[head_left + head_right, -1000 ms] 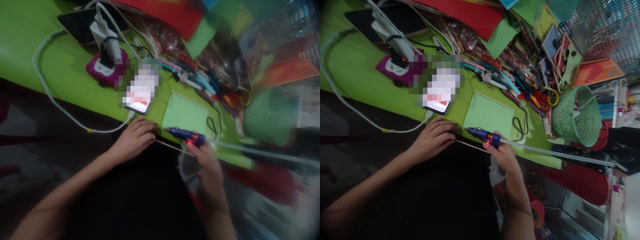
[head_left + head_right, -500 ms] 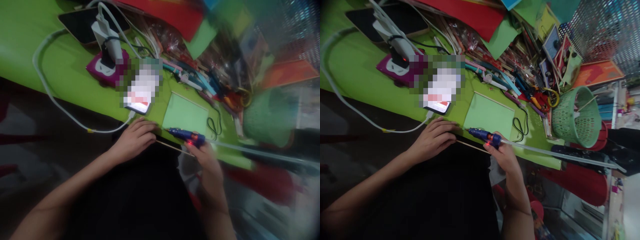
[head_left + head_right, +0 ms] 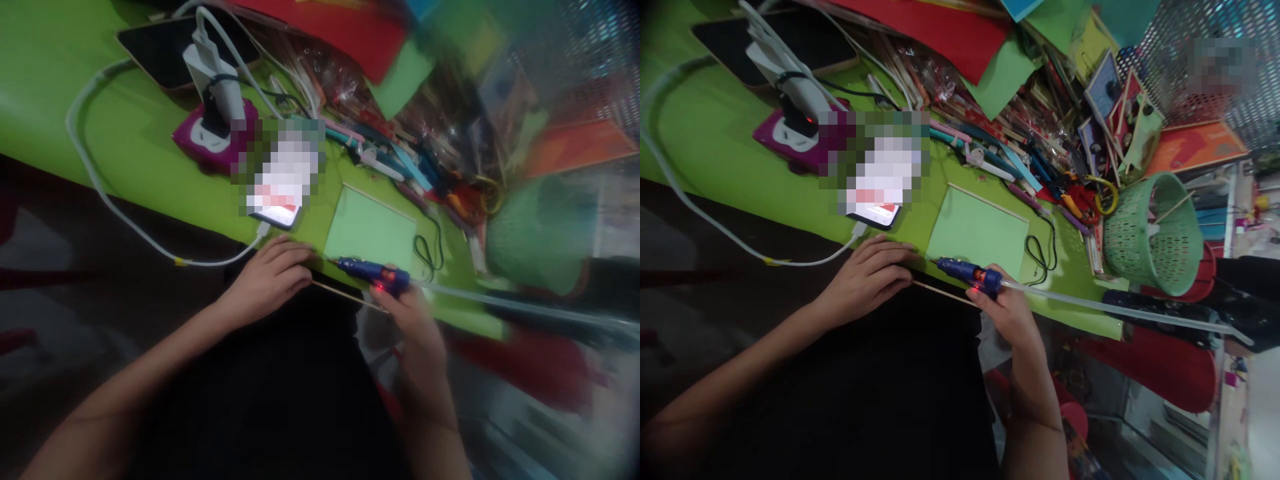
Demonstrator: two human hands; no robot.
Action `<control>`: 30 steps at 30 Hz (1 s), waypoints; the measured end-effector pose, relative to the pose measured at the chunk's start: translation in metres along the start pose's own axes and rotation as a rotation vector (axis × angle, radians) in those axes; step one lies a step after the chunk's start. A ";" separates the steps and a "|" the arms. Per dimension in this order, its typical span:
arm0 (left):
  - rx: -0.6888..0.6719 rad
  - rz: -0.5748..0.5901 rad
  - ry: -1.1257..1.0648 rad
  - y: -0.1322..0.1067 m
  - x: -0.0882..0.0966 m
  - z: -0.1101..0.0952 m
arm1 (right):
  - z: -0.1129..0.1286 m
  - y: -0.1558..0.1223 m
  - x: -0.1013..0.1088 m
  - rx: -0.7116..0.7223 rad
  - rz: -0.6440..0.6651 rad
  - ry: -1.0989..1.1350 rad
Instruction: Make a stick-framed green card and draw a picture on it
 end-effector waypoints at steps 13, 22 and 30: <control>-0.019 0.000 0.012 0.000 0.001 -0.002 | -0.003 0.001 0.001 0.027 -0.023 -0.077; -0.032 -0.011 0.015 0.001 0.002 -0.003 | 0.003 0.001 0.004 0.028 -0.006 -0.203; -0.037 -0.009 0.037 0.001 0.002 -0.003 | 0.000 -0.002 0.009 0.021 0.014 -0.228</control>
Point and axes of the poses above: each hand's wrist, its own y-axis towards the middle knuckle, its own x-axis out of the back of the hand, z = x × y, the point moved 10 cm from there along y, towards the middle knuckle, and after that the axes turned 9 degrees about -y, right-handed, at the moved point
